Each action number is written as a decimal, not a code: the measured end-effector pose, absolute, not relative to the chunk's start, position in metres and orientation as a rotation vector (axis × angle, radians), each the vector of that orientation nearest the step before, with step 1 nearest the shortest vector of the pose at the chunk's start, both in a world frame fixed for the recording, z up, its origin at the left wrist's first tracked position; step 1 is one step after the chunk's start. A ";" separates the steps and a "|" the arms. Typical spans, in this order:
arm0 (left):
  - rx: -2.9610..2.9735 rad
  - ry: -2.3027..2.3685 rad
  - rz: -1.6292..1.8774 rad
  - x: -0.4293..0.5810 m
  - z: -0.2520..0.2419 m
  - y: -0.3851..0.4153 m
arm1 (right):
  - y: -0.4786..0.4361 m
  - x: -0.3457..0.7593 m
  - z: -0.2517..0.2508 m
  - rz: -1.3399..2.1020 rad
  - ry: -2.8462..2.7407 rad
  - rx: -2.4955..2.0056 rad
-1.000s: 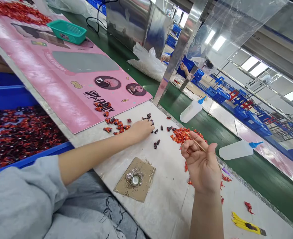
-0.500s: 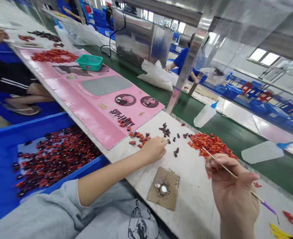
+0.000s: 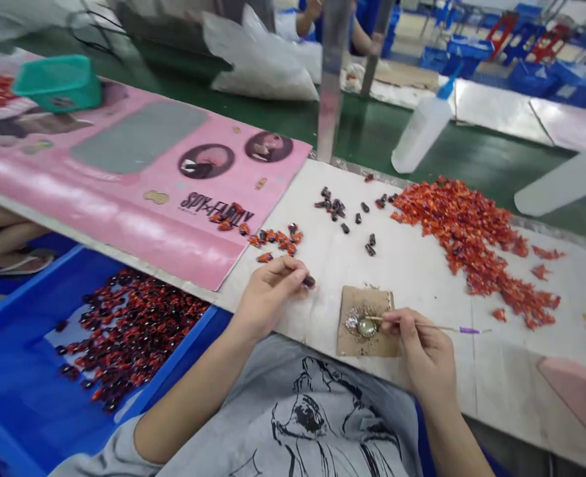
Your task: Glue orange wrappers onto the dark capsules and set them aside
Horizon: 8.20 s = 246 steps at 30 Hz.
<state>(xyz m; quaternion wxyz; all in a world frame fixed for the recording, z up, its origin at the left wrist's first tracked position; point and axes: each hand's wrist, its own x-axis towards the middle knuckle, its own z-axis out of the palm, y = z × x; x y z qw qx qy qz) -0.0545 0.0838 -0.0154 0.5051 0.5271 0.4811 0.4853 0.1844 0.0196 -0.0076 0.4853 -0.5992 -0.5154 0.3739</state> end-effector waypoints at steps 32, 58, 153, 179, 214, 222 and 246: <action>0.810 0.940 1.055 -0.016 -0.005 0.043 | 0.014 0.147 0.004 0.836 -0.961 -1.197; 0.805 0.966 1.048 -0.012 -0.004 0.040 | 0.012 0.150 0.002 0.801 -1.309 -1.093; 0.898 0.934 0.962 -0.008 -0.006 0.037 | 0.054 0.272 0.016 -0.001 -1.297 -1.230; 0.702 0.527 0.891 0.004 -0.001 0.046 | 0.011 0.165 0.007 0.369 -1.443 -1.146; 1.006 0.718 1.325 0.014 0.017 0.026 | -0.001 0.169 0.011 0.347 -1.641 -1.037; 1.127 0.798 1.272 0.007 0.016 0.025 | -0.002 0.164 0.013 0.181 -1.723 -1.019; 1.820 0.569 0.937 -0.010 0.017 0.055 | 0.001 0.164 0.015 0.269 -1.763 -0.927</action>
